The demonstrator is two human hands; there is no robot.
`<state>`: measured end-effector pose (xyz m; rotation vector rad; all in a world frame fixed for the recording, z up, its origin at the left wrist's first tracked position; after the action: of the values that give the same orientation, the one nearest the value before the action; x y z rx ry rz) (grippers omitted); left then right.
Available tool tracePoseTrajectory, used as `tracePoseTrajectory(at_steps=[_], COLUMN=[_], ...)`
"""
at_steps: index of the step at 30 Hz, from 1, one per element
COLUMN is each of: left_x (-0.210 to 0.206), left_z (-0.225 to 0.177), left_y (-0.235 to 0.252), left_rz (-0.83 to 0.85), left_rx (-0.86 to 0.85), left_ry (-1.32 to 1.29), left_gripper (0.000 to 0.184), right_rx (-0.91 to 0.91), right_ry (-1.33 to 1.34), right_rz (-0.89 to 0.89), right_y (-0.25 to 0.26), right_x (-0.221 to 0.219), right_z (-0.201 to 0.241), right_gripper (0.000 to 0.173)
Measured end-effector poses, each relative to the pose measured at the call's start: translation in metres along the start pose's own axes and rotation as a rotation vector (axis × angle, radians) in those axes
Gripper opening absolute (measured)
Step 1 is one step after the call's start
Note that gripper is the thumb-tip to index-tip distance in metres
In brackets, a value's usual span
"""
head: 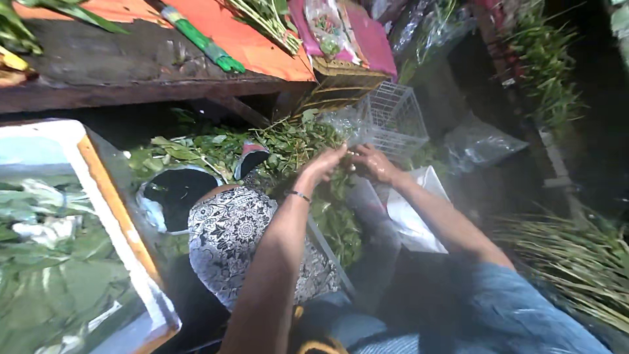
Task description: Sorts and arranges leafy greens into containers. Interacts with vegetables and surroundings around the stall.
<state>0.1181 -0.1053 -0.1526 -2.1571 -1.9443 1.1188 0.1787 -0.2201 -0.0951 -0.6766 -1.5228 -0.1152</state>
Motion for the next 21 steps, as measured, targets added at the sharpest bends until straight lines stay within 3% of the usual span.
tracePoseTrajectory(at_steps=[3,7,9,11,12,13,15,16,19,21], left_x=[0.012,0.023,0.014,-0.001,-0.007,-0.010,-0.008,-0.005,0.005,0.006], left_z=[-0.001,-0.015,-0.004,0.015,0.023,0.029,0.030,0.031,0.035,0.028], left_y=[0.004,0.000,-0.003,-0.003,-0.004,-0.005,-0.008,-0.009,-0.007,0.004], left_rz=[-0.095,-0.125,-0.066,0.050,0.107,0.137,0.145,0.134,0.097,0.101], left_rx=[0.009,-0.081,0.009,0.082,0.099,0.101,0.122,0.126,0.094,0.080], left_ry=[0.080,0.079,0.058,0.052,0.079,0.136,0.274,0.306,0.277,0.263], left_gripper=[0.060,0.048,0.056,0.064,0.063,0.064,0.066,0.068,0.068,0.064], right_rx=[-0.102,-0.102,-0.161,-0.245,-0.264,-0.269,-0.226,-0.211,-0.226,-0.172], right_ry=[0.008,-0.023,-0.006,0.053,0.055,0.037,-0.008,-0.016,0.048,0.088], right_rz=[-0.003,-0.121,0.076,0.531,0.650,0.629,0.381,0.381,0.873,0.925], right_y=[-0.048,-0.167,-0.228,-0.270,-0.282,-0.285,-0.279,-0.276,-0.259,-0.219], right_x=[-0.013,-0.044,-0.076,-0.115,-0.126,-0.126,-0.113,-0.112,-0.128,-0.119], right_z=[0.023,0.069,0.081,0.082,0.082,0.080,0.082,0.082,0.069,0.057], right_gripper=[0.036,0.028,0.027,0.038,0.042,0.042,0.036,0.034,0.049,0.045])
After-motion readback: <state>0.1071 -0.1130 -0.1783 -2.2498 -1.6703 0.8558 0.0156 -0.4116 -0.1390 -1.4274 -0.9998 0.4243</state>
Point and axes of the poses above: each hand's wrist, its own y-axis towards the middle knuckle, its own x-axis out of the back of the hand, z = x × y, the point moved 8 cm from there along y, towards the middle knuckle, and after that the axes turned 11 degrees about -y, right-handed, at the moved point
